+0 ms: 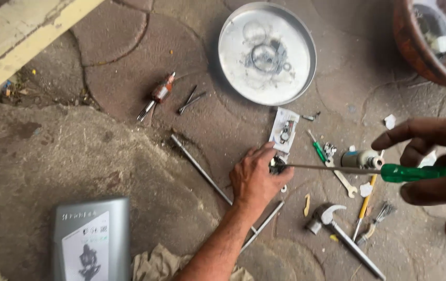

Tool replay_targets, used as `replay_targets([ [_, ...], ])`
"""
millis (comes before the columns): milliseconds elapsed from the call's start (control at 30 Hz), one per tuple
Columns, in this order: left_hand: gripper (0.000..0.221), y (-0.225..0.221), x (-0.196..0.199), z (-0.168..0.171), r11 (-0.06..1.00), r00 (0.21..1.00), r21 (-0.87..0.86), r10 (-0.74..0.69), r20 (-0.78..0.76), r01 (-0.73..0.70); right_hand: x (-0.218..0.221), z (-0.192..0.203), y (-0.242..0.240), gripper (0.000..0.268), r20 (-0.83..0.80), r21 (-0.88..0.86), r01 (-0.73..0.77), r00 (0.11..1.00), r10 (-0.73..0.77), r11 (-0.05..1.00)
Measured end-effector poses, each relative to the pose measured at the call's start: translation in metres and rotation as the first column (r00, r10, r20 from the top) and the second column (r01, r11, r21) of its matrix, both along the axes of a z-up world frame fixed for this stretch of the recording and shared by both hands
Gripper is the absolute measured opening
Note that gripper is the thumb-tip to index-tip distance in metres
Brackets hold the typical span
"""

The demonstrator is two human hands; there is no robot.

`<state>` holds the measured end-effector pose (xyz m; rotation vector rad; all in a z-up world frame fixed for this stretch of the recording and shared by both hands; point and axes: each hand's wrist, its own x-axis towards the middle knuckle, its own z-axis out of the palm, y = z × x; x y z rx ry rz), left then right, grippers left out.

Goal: Repairing and assembling motorcycle starter motor components using various hand tools on an outdoor paved surface.

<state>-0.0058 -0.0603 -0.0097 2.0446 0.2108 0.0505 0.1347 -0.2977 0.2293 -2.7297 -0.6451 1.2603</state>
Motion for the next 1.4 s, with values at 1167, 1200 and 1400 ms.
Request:
replay_targets([
  [1167, 0.049, -0.006, 0.000, -0.023, 1.000, 0.998, -0.021, -0.007, 0.057, 0.008, -0.097, -0.071, -0.096, 0.053, 0.262, -0.467, -0.813, 0.248, 0.933, 0.347],
  [1200, 0.047, -0.003, 0.001, -0.022, 1.000, 0.999, 0.003, -0.020, 0.047, 0.020, -0.094, -0.068, -0.072, 0.043, 0.481, -0.208, -0.612, 0.615, 0.625, 0.763],
  [1400, 0.057, 0.008, 0.001, 0.006, 0.999, 0.999, 0.017, -0.030, -0.020, 0.031, -0.042, 0.024, 0.077, 0.033, 0.240, -0.291, 0.575, 0.817, -0.524, 0.764],
])
